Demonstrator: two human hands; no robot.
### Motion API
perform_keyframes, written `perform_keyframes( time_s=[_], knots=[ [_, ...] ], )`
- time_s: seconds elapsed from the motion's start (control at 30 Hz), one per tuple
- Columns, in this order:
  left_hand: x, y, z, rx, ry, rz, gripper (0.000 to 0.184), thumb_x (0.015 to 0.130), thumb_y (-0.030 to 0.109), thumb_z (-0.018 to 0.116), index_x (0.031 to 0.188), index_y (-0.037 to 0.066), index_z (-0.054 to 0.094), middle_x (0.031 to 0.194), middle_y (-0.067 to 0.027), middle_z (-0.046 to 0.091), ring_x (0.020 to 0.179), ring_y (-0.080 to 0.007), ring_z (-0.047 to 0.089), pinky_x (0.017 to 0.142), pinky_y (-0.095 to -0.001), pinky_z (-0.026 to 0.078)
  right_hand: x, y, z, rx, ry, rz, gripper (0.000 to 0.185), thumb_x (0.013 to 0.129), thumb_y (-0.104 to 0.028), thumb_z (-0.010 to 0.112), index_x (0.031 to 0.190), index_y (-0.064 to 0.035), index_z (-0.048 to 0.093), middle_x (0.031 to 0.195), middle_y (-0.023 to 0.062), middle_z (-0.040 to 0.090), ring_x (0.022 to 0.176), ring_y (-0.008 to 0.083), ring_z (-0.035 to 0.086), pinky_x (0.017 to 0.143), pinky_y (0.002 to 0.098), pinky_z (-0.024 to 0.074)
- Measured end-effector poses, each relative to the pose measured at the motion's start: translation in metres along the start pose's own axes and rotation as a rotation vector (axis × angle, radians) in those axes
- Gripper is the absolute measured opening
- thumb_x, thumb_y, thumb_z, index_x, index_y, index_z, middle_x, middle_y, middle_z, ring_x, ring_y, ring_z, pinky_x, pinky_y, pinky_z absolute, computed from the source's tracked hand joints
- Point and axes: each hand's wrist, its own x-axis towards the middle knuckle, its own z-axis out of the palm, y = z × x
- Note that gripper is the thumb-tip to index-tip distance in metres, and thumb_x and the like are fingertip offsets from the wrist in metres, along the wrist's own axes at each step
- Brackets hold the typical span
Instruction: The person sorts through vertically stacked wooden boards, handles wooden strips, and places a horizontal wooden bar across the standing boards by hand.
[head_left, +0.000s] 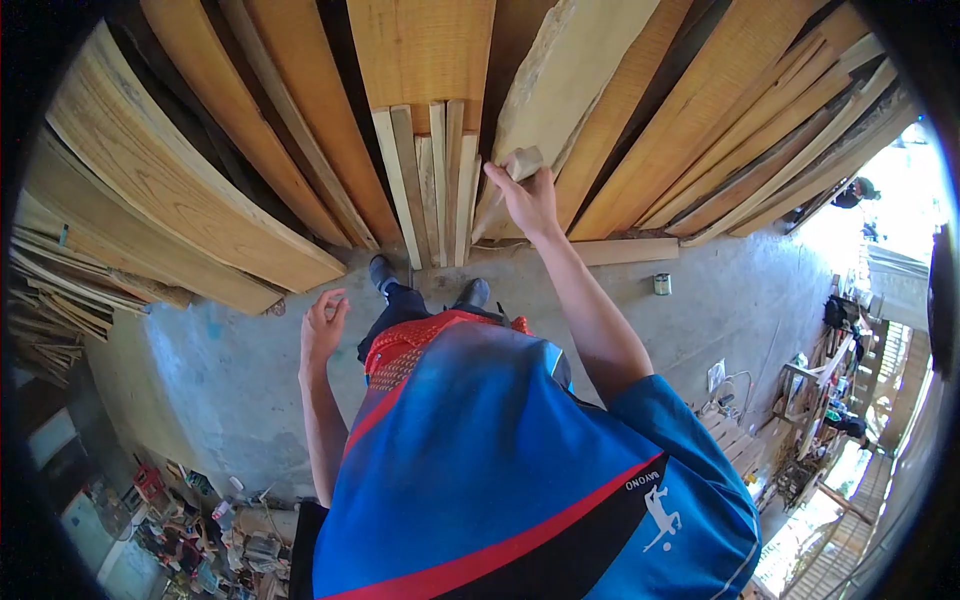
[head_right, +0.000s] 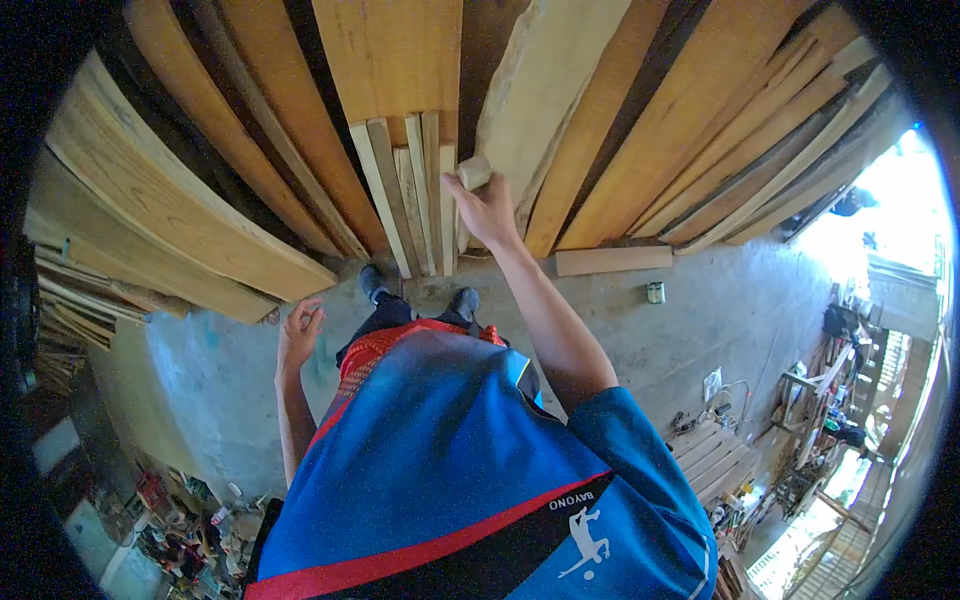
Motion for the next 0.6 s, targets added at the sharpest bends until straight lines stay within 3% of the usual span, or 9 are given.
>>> perform_keyframes(
  time_s=[0.1,0.33,0.43,0.53,0.6],
  knots=[
    [0.011,-0.006,-0.01,0.002,-0.007,-0.015,0.026,0.095,0.026,0.063,0.116,0.009,0.064,0.088,-0.0117,0.071,0.076,-0.0226,0.072,0.068,-0.0341,0.053,0.009,0.011,0.013,0.004,-0.008,-0.117,0.026,0.088,-0.019,0.072,0.073,-0.0047,0.057,0.067,-0.0002,0.057,0.065,0.0078,0.053,0.059,0.0261,0.0395],
    [0.058,-0.02,-0.052,0.069,-0.076,-0.02,0.026,0.094,0.027,0.063,0.114,0.01,0.065,0.09,-0.012,0.071,0.081,-0.0253,0.072,0.071,-0.0364,0.053,0.029,-0.002,0.016,-0.174,0.059,-0.006,0.022,0.088,-0.017,0.07,0.075,-0.0035,0.059,0.068,0.0005,0.06,0.064,0.0082,0.054,0.058,0.026,0.0407],
    [0.085,-0.036,-0.073,0.01,-0.061,0.153,0.027,0.093,0.028,0.065,0.113,0.011,0.065,0.094,-0.0143,0.072,0.083,-0.0292,0.071,0.074,-0.0378,0.054,0.045,0.0,0.021,-0.218,0.142,0.048,0.019,0.088,-0.016,0.068,0.077,-0.0036,0.061,0.068,0.001,0.061,0.064,0.0088,0.056,0.058,0.0261,0.0417],
    [0.115,-0.05,-0.108,0.11,-0.118,0.15,0.029,0.095,0.026,0.063,0.118,0.008,0.063,0.095,-0.012,0.072,0.077,-0.0194,0.071,0.068,-0.0319,0.055,0.056,-0.009,0.039,-0.138,0.269,0.115,0.018,0.088,-0.016,0.069,0.077,-0.0034,0.06,0.068,0.0012,0.061,0.065,0.0096,0.057,0.06,0.0264,0.0424],
    [0.127,-0.058,-0.123,0.107,-0.14,0.115,0.029,0.095,0.027,0.063,0.118,0.009,0.063,0.096,-0.0125,0.072,0.079,-0.0204,0.071,0.069,-0.033,0.055,0.061,-0.01,0.048,-0.109,0.266,0.059,0.018,0.088,-0.015,0.07,0.078,-0.003,0.06,0.068,0.0016,0.061,0.066,0.0104,0.057,0.061,0.0265,0.0427]
  ],
)
